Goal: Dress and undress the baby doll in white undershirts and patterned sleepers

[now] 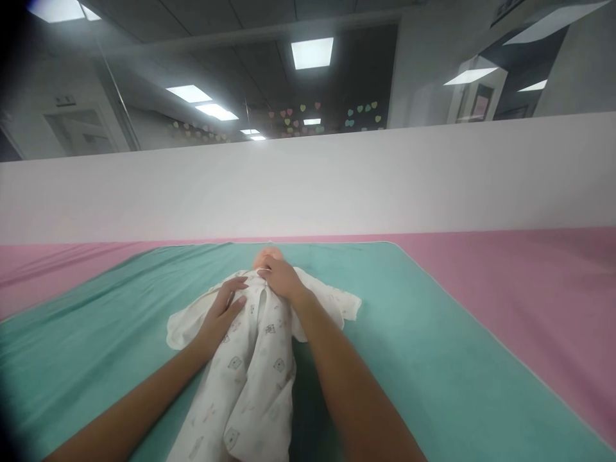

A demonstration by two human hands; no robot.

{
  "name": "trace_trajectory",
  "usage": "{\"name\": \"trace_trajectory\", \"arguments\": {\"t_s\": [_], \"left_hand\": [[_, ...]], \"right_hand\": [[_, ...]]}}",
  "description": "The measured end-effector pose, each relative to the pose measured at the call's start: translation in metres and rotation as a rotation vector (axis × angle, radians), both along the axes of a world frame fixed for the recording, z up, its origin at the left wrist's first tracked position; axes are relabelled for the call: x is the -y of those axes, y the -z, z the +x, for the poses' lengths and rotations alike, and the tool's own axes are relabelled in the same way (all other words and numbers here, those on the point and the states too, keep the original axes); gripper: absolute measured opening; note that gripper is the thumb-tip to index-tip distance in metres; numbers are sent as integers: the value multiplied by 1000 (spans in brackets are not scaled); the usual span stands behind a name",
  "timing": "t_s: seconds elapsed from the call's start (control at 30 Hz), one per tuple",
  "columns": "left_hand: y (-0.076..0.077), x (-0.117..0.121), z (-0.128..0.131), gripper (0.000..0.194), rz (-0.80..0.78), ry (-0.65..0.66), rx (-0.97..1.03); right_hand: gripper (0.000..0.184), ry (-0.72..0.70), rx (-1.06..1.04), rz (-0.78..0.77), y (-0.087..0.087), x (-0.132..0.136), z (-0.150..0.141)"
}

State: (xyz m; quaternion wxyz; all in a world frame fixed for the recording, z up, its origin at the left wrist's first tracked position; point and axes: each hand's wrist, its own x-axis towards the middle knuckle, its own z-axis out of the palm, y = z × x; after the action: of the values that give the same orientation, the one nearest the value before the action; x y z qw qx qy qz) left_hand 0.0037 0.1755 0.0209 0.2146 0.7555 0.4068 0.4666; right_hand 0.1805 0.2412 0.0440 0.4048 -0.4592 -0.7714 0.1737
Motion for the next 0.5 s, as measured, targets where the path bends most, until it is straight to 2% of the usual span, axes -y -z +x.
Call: {"name": "trace_trajectory", "arguments": {"t_s": [0.07,0.23,0.37,0.5], "left_hand": [[0,1,1,13,-35,-7,15],[-6,4,0,18,-55,-39,0],[-6,2,-1,17,-28,-78,19],[-1,-6,-4,15,-26,-111,114]], "right_hand": [[15,44,106,-12,-2,-3,0],[15,110,203,19,-3,-16,-6],[18,144,169,7,1,-22,-11],[21,75,35,-36,4,-22,-10]]}}
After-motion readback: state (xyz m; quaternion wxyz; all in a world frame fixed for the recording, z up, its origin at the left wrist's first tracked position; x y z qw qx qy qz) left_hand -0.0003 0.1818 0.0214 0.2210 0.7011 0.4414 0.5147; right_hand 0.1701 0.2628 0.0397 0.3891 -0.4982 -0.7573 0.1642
